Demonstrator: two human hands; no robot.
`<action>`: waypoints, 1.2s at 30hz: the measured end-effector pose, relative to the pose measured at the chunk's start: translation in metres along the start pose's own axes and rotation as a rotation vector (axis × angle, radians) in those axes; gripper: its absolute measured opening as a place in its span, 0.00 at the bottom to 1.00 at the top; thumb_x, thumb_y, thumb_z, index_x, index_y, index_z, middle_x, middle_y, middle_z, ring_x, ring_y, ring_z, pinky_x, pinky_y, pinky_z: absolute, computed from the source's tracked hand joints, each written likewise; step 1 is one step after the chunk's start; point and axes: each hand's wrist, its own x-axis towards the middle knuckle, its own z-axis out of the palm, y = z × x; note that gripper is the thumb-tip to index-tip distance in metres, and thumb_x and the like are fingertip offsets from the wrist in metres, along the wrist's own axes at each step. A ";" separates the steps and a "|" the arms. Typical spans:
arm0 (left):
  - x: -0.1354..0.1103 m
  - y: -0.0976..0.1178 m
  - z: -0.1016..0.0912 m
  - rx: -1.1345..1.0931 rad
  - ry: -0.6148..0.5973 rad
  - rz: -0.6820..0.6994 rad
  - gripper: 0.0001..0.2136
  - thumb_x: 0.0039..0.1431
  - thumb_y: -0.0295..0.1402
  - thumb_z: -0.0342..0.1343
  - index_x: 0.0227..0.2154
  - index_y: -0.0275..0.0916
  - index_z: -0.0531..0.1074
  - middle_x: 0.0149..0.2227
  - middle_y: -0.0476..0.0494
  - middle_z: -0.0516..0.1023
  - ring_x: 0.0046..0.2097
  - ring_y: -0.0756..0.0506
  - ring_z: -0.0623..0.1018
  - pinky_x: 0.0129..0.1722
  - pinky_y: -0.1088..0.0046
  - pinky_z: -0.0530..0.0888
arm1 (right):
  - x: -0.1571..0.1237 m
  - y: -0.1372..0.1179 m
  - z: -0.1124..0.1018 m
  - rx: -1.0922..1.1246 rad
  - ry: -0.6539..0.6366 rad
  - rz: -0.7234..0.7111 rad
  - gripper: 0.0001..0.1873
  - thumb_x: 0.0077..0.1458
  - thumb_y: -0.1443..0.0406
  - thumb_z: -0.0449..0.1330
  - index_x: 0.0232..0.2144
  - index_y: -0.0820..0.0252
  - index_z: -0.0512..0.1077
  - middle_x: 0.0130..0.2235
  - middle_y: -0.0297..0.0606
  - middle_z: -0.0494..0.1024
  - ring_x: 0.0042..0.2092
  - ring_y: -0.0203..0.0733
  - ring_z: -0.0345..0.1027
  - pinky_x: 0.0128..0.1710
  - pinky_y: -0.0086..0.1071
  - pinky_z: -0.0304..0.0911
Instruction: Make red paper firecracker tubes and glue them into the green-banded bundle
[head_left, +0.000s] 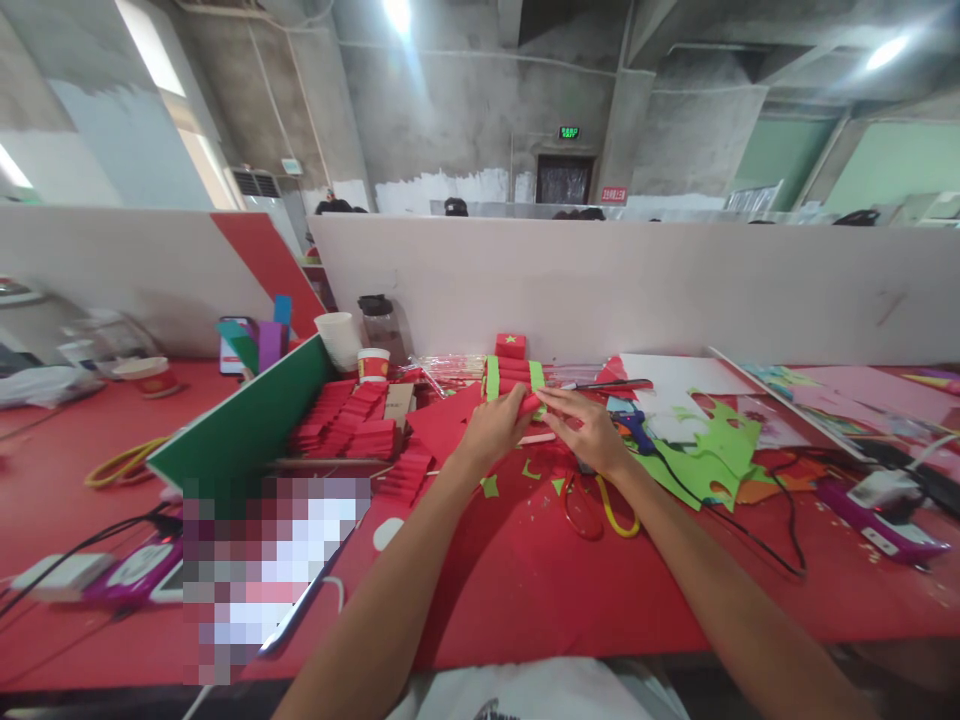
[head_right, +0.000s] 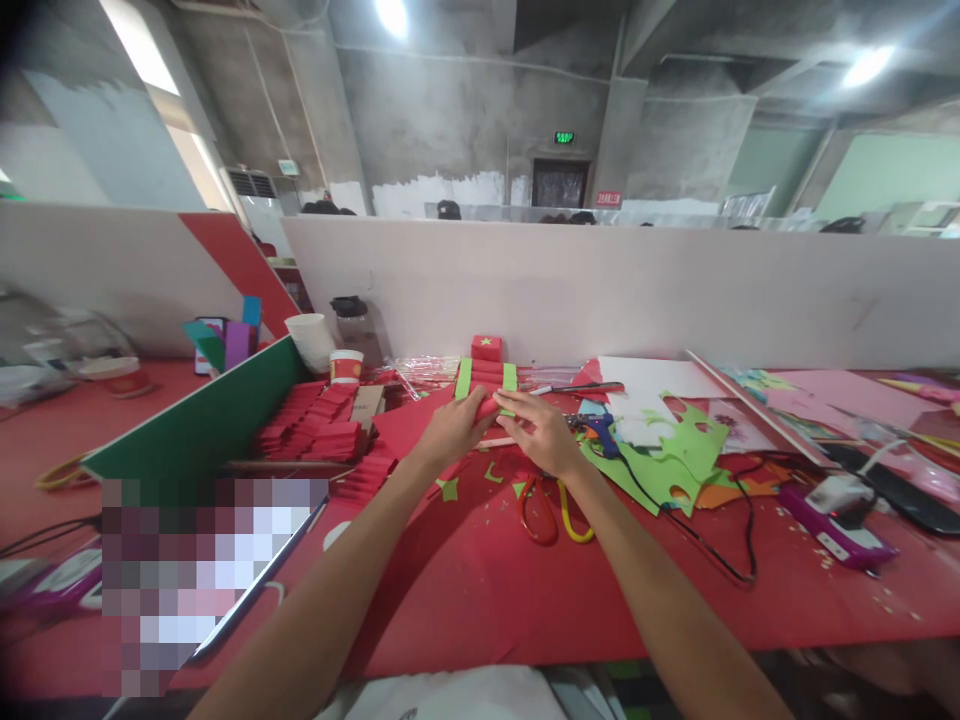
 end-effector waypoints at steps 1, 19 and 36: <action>0.000 0.000 0.000 -0.005 0.001 -0.011 0.10 0.68 0.40 0.43 0.47 0.42 0.60 0.43 0.39 0.79 0.44 0.38 0.79 0.34 0.72 0.67 | 0.000 0.000 0.000 -0.004 -0.006 -0.002 0.19 0.62 0.61 0.58 0.55 0.48 0.73 0.58 0.37 0.74 0.59 0.46 0.67 0.60 0.44 0.62; 0.000 0.000 0.002 0.076 -0.013 -0.021 0.11 0.68 0.42 0.43 0.47 0.43 0.60 0.43 0.38 0.79 0.43 0.37 0.80 0.38 0.69 0.69 | -0.001 0.006 0.001 -0.306 -0.049 -0.151 0.21 0.64 0.62 0.55 0.58 0.51 0.69 0.55 0.40 0.76 0.55 0.47 0.70 0.57 0.44 0.65; 0.002 -0.004 0.003 0.060 -0.008 -0.097 0.12 0.69 0.42 0.41 0.48 0.43 0.60 0.43 0.39 0.79 0.45 0.38 0.79 0.40 0.69 0.69 | -0.001 0.005 0.001 -0.450 -0.045 -0.272 0.15 0.64 0.64 0.55 0.51 0.53 0.76 0.53 0.40 0.77 0.49 0.46 0.72 0.51 0.42 0.70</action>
